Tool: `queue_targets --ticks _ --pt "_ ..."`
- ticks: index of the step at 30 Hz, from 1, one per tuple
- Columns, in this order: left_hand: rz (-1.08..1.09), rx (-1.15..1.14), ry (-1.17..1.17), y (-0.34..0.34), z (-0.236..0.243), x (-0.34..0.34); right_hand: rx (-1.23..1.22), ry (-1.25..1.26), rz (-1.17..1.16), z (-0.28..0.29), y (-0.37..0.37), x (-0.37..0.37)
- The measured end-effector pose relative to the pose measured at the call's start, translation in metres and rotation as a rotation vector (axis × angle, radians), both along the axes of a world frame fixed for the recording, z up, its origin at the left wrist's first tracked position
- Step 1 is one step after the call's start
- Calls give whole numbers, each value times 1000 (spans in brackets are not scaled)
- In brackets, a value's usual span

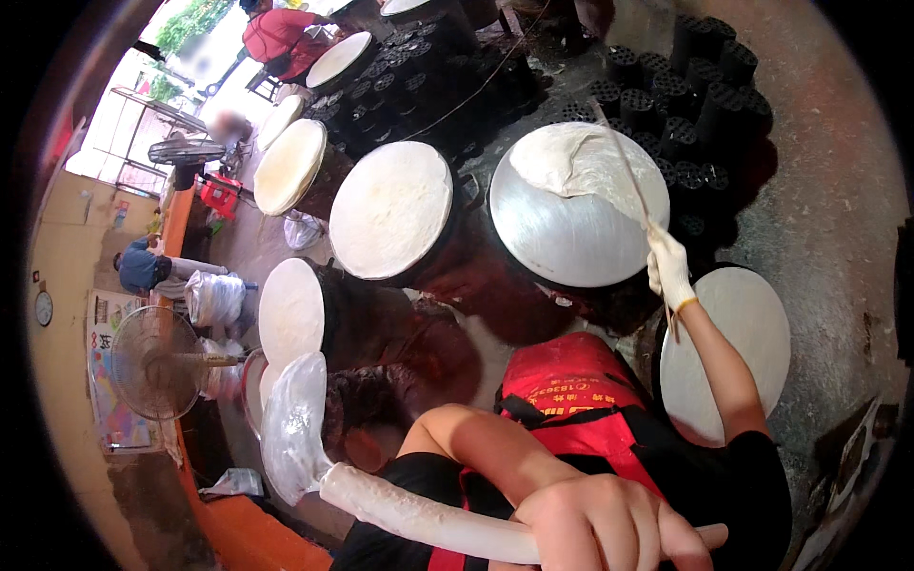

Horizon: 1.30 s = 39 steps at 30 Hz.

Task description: The person prepares thin crepes by ladling batter onto several hot circular griddles and spreading it into circles with a wooden stick.

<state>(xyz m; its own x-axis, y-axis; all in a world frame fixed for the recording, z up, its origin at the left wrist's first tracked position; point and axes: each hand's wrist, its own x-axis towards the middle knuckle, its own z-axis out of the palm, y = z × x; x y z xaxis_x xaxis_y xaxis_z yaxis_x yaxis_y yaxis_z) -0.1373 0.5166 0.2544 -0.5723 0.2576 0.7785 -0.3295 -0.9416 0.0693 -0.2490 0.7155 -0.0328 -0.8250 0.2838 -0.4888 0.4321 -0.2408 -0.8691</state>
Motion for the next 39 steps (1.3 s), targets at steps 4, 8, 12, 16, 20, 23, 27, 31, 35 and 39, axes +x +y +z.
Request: queue_targets --ticks 4,8,12,16,20,23,27,31,35,39 --pt "-26 -37 -85 9 1 5 -69 -62 326 -13 -8 -23" --pt "-129 -117 -16 7 0 -9 -204 -110 478 3 8 11" --pt "-48 -88 112 20 5 -23 -74 -79 387 9 52 2" --pt "13 -106 -62 28 3 -12 -27 -82 388 4 36 -41" --pt "-28 -130 -121 31 -7 -10 -65 -172 618 22 37 -17" --pt "-119 -181 -38 31 -8 -23 -103 -111 630 13 72 -8" --pt "-73 -204 -19 36 -6 -23 4 -52 505 14 53 -32" --pt "-93 -205 -189 24 -7 0 -101 -93 644 -3 45 32" --pt "-312 -168 -122 5 -14 4 -73 -78 384 24 42 91" --pt "-447 -234 75 -22 -33 -14 -37 -103 145 8 -2 94"
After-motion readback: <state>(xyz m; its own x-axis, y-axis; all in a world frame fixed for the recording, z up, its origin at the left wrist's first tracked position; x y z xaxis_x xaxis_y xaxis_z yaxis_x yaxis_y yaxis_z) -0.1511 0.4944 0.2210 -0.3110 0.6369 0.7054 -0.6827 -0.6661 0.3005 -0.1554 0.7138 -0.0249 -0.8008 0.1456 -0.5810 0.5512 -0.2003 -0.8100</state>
